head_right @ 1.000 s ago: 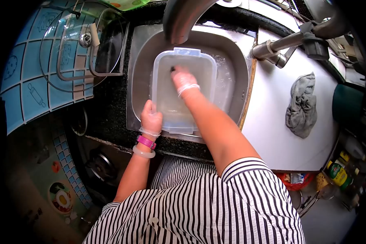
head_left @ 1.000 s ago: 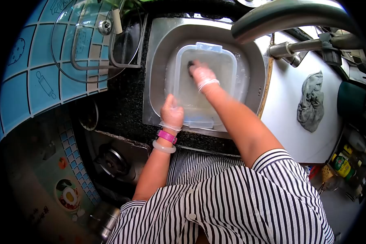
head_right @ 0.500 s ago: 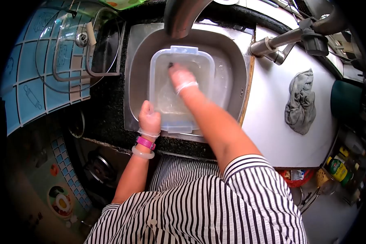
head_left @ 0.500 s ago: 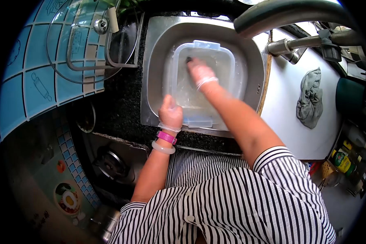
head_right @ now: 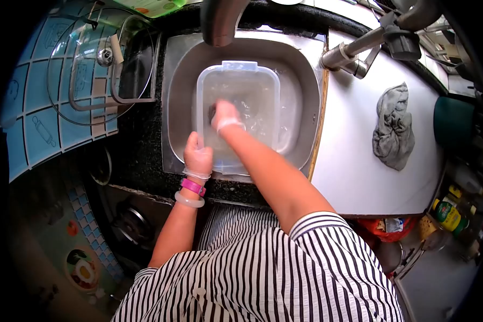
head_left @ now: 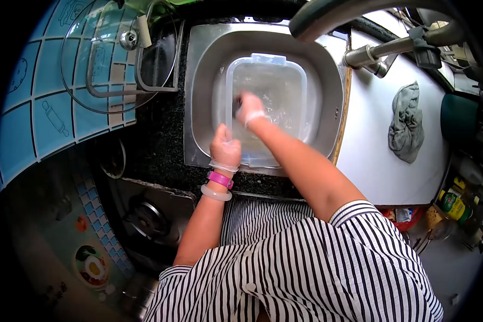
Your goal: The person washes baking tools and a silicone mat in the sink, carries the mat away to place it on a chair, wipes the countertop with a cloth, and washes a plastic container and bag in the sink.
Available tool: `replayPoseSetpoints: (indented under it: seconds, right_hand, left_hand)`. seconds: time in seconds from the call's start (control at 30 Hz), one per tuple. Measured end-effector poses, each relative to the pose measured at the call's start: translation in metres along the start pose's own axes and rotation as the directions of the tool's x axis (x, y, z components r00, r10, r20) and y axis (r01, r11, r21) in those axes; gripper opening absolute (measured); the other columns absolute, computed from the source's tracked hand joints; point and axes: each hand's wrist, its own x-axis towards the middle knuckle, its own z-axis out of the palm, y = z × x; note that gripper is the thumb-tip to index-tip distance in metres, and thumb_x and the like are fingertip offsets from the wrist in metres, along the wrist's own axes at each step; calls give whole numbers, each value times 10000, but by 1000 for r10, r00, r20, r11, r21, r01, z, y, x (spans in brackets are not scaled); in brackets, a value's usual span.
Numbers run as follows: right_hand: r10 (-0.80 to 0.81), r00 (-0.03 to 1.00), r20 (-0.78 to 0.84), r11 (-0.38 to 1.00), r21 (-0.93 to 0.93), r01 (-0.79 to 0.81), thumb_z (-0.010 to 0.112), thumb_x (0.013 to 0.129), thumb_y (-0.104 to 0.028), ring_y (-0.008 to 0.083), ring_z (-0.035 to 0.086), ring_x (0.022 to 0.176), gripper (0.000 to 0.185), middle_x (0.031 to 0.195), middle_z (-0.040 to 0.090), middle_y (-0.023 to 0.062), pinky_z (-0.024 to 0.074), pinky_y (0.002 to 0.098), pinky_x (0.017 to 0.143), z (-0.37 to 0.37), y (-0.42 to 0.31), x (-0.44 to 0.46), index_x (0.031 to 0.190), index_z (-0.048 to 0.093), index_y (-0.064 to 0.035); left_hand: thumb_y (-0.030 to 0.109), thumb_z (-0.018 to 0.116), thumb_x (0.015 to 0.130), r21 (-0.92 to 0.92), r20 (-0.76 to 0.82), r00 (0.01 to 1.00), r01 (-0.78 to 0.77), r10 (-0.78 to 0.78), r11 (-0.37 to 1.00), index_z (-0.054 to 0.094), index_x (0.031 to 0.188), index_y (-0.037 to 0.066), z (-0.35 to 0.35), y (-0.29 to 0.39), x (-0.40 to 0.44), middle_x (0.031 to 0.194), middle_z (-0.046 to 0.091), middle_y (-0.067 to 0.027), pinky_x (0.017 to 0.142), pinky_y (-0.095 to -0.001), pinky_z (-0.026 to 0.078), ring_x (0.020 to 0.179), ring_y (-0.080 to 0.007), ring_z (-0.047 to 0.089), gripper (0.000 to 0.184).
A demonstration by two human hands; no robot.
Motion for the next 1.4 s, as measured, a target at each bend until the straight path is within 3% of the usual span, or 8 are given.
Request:
replayPoseSetpoints:
  seconds: [0.13,0.23,0.43,0.63,0.93,1.03,1.1,1.4]
  right_hand:
    - [451,888,-93,485,860,-156,567,735,7,365,598,1115,345,1115,648,235,467,409,947,-17,-19,35,1070,639,-40]
    - [30,984,-175,922,384,40,585,753,-36,351,599,1115,371,1144,642,225,470,388,944,8,5,27,1117,654,-60]
    - [19,846,533,938,-302,169,625,734,-168,393,643,978,287,1013,667,243,512,413,873,2,-2,-27,960,713,-15]
    - [260,950,171,635,711,-302,506,818,-167,407,645,991,326,1045,642,296,513,415,844,-25,-18,11,1015,674,32]
    - [-50,821,568,977,-142,158,546,780,-214,373,648,1008,340,1061,658,249,497,418,875,-38,-21,-39,978,708,9]
    - [351,877,328,616,625,-480,566,773,-174,324,690,884,291,935,663,280,527,396,766,-48,-26,-5,934,700,28]
    - [223,959,175,633,722,-279,553,788,-170,357,679,921,295,958,645,317,525,416,811,-32,-23,9,942,695,38]
    - [68,814,577,928,-336,161,578,788,-146,359,639,1060,313,1100,666,218,502,415,910,-22,-1,-50,1036,711,-9]
  left_hand:
    - [-24,563,696,-13,-96,989,-113,111,994,542,939,20,5,-15,0,697,535,-131,614,-356,476,600,-244,523,247]
    - [-33,561,701,-42,-4,992,-128,128,991,562,995,4,1,-5,5,741,579,-112,655,-335,490,649,-218,557,296]
    - [-50,535,706,-31,5,996,-91,92,995,547,941,12,0,4,3,768,583,-68,667,-318,486,687,-176,541,244]
    - [-60,532,715,-87,60,995,-80,85,993,536,949,-6,-1,-7,4,783,576,-64,688,-285,477,745,-132,538,240]
    - [-97,484,710,-176,138,990,-7,32,984,559,1011,16,-3,13,2,854,521,20,709,-222,429,792,-87,484,330]
    - [-89,534,706,-62,121,992,-27,34,998,570,1011,-8,-4,11,3,850,619,-28,738,-270,485,771,-137,574,318]
    - [-86,537,708,-206,108,993,-29,52,978,562,1025,-12,-1,3,4,881,620,-42,736,-272,486,789,-129,572,327]
    - [-83,524,706,-138,72,994,-70,80,988,530,945,-14,-1,8,1,816,571,-29,684,-270,469,740,-116,524,249]
